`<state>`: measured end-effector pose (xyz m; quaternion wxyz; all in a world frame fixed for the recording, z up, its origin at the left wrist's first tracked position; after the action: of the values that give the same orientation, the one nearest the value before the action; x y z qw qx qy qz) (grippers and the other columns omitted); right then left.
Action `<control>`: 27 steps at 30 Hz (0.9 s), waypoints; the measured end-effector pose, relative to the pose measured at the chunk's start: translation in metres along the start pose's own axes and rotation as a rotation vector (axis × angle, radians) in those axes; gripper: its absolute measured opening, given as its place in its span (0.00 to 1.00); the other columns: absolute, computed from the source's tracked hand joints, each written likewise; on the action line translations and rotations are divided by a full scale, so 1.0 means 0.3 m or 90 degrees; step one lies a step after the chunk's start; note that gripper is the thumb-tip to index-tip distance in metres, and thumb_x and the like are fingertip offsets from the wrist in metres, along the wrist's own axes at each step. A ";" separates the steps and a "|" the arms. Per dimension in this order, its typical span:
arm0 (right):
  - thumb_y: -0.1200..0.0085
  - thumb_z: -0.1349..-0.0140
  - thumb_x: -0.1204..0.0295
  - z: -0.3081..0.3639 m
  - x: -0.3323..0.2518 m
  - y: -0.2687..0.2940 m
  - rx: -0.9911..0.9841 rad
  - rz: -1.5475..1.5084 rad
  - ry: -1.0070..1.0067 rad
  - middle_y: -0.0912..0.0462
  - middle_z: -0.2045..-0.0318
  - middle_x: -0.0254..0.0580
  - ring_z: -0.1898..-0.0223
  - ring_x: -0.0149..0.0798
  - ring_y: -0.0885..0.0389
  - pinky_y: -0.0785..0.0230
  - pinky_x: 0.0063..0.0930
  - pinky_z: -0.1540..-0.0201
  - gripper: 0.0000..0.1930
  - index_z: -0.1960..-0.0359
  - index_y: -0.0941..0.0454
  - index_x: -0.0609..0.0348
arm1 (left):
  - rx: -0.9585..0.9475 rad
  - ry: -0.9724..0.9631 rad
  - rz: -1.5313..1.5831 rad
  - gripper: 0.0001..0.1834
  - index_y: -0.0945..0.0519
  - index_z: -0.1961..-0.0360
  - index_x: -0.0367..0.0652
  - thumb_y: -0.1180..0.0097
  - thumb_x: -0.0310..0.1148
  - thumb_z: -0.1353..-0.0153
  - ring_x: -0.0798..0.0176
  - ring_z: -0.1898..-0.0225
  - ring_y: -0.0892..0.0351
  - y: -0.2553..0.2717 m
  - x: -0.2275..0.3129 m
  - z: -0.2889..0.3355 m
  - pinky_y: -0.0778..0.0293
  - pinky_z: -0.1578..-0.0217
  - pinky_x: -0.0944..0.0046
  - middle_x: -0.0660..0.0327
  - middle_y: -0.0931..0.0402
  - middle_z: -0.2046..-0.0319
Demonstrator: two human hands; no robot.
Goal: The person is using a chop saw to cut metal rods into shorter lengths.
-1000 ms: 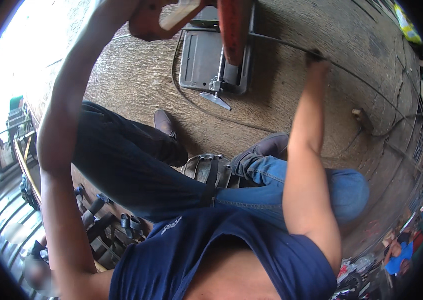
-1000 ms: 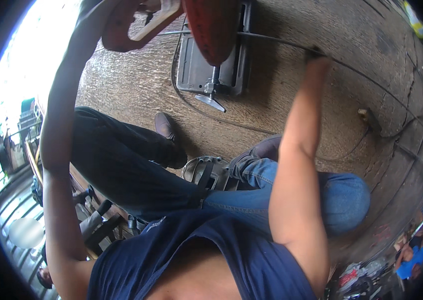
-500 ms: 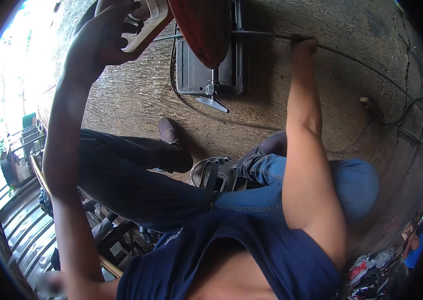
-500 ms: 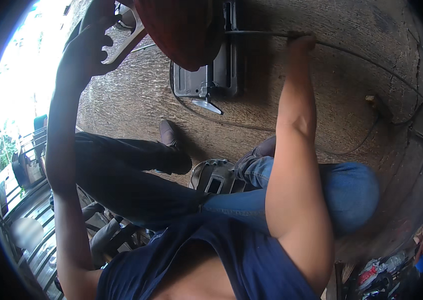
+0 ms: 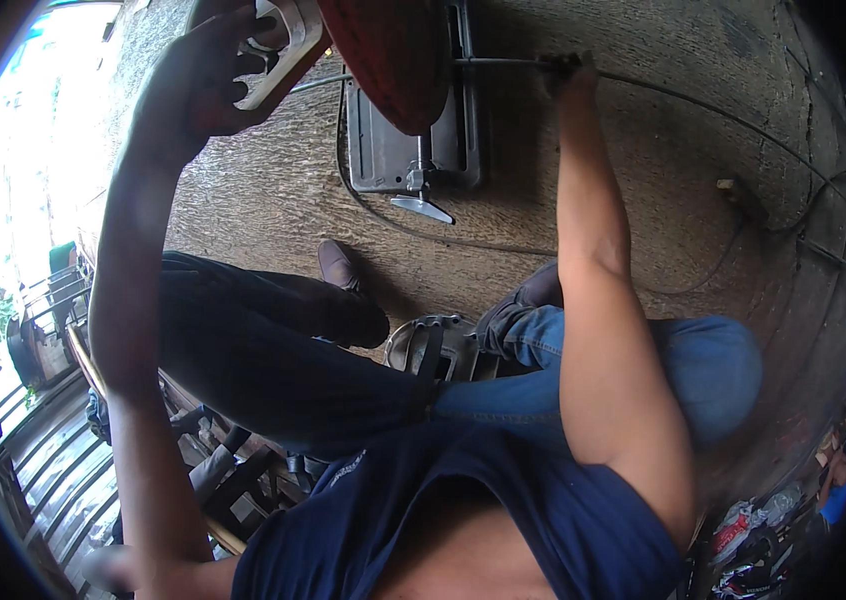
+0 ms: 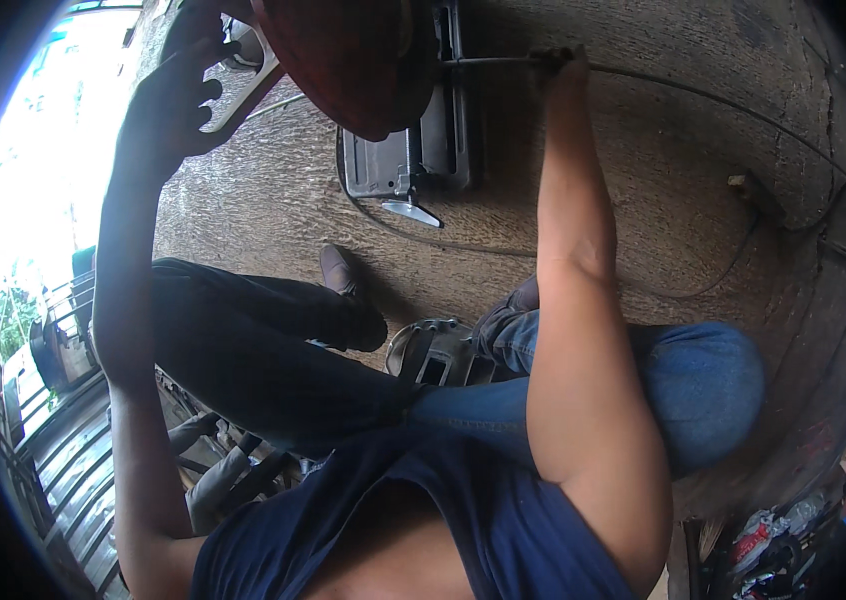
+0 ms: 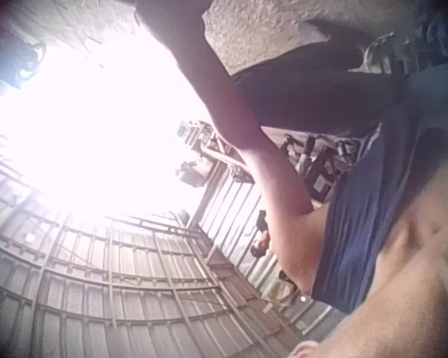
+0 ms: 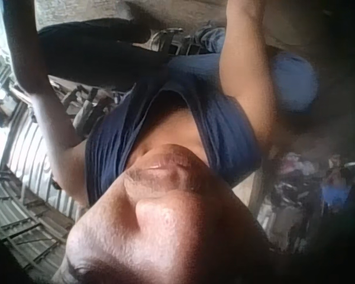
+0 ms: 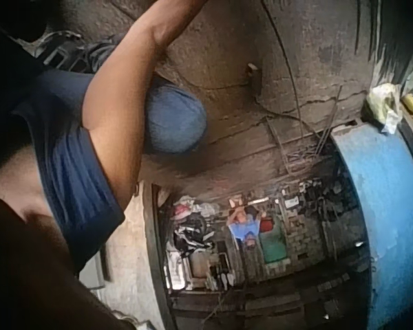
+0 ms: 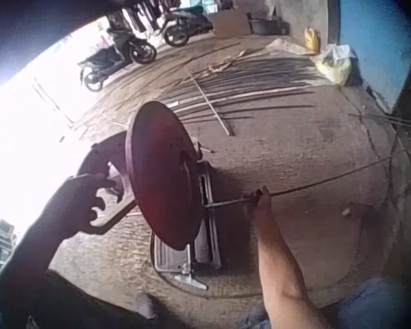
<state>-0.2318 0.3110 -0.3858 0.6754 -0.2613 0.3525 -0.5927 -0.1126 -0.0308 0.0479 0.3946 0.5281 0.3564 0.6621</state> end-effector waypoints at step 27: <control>0.59 0.42 0.67 0.052 0.195 -0.086 -0.052 0.005 0.043 0.46 0.91 0.31 0.87 0.34 0.49 0.48 0.32 0.78 0.17 0.89 0.44 0.45 | -0.010 0.021 0.238 0.24 0.32 0.38 0.36 0.49 0.25 0.35 0.77 0.75 0.30 0.014 -0.046 -0.003 0.26 0.76 0.74 0.66 0.26 0.69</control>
<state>-0.2327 0.2482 -0.3661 0.6540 -0.2670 0.4002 -0.5838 -0.1122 -0.0449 0.0458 0.2629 0.5708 0.2533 0.7355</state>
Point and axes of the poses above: each hand's wrist, its own z-axis away from the middle knuckle, its own y-axis out of the back of the hand, x = y × z, the point moved 6 cm from there along -z, towards the middle knuckle
